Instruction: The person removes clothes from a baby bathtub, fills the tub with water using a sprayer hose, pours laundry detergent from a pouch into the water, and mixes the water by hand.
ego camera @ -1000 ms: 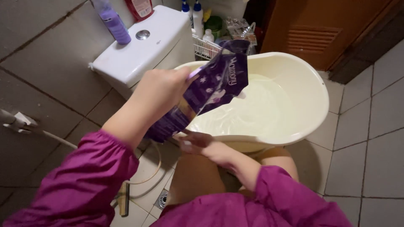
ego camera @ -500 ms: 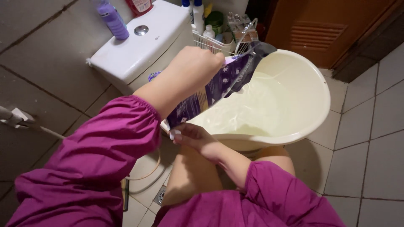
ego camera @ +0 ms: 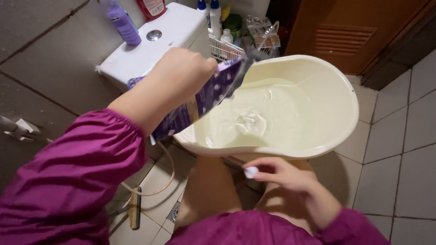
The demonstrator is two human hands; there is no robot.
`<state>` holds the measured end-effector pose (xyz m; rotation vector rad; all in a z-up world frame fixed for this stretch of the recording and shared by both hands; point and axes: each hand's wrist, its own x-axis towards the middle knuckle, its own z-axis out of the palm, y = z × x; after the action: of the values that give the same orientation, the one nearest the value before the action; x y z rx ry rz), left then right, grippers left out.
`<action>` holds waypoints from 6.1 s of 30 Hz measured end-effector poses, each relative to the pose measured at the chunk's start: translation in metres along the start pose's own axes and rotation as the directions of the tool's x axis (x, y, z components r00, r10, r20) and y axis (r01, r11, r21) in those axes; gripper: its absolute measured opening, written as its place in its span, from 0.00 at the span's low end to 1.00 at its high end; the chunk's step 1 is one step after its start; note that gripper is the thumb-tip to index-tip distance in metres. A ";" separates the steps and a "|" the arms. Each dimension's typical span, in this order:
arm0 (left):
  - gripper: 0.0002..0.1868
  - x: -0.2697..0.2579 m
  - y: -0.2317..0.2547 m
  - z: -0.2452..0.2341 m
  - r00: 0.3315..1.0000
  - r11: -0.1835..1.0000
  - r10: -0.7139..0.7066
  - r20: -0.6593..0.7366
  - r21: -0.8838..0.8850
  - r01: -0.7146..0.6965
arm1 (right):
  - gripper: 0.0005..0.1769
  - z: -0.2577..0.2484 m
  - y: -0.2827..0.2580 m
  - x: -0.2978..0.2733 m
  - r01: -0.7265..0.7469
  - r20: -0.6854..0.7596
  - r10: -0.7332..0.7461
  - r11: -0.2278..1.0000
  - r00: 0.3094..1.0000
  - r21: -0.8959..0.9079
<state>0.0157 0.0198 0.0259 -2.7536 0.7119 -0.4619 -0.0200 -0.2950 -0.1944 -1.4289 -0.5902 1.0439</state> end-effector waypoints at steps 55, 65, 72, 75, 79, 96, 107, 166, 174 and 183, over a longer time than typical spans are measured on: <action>0.12 -0.055 0.041 0.054 0.560 0.621 -0.673 -0.483 -0.780 0.074 | 0.17 -0.098 -0.144 0.040 0.642 -0.698 -0.497 0.764 0.516 -0.069; 0.10 -0.070 0.039 0.040 0.659 0.662 -0.564 -0.497 -0.749 0.002 | 0.18 -0.087 -0.159 0.040 0.628 -0.567 -0.648 0.730 0.509 -0.269; 0.08 -0.087 0.036 0.036 0.675 0.584 -0.614 -0.409 -0.811 0.039 | 0.11 -0.103 -0.141 0.044 0.606 -0.453 -0.675 0.732 0.582 -0.311; 0.08 -0.097 0.044 0.038 0.687 0.588 -0.613 -0.390 -0.806 0.068 | 0.26 -0.121 -0.120 0.063 0.617 -0.369 -0.680 0.732 0.634 -0.288; 0.08 -0.105 0.062 0.048 0.646 0.501 -0.688 -0.331 -0.860 0.094 | 0.33 -0.085 -0.122 0.078 0.607 -0.405 -0.592 0.787 0.697 -0.106; 0.08 -0.141 0.079 0.071 0.529 0.573 -0.733 -0.427 -0.807 0.143 | 0.42 -0.057 -0.114 0.136 0.485 -0.679 -0.431 0.865 0.594 -0.124; 0.40 -0.170 -0.051 0.100 -0.358 0.215 -0.847 -0.394 -0.868 0.447 | 0.45 -0.092 -0.120 0.102 0.094 -0.624 -0.216 0.970 0.751 -0.223; 0.37 0.106 0.170 0.291 0.726 0.863 0.380 0.573 -0.503 -0.054 | 0.11 -0.111 -0.006 0.002 -0.156 -0.841 -0.461 0.843 0.283 -0.515; 0.32 0.130 0.209 0.317 0.774 0.838 0.400 0.491 -0.538 -0.092 | 0.11 -0.109 -0.008 0.003 -0.142 -0.867 -0.432 0.869 0.249 -0.474; 0.32 0.139 0.208 0.327 0.756 0.931 0.181 0.628 -0.357 0.074 | 0.11 -0.109 -0.004 -0.001 -0.147 -0.850 -0.469 0.848 0.240 -0.509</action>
<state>0.1623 -0.1714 -0.3078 -2.8970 0.7280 0.7134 0.0742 -0.3503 -0.2023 -2.0768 -0.0206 -0.4057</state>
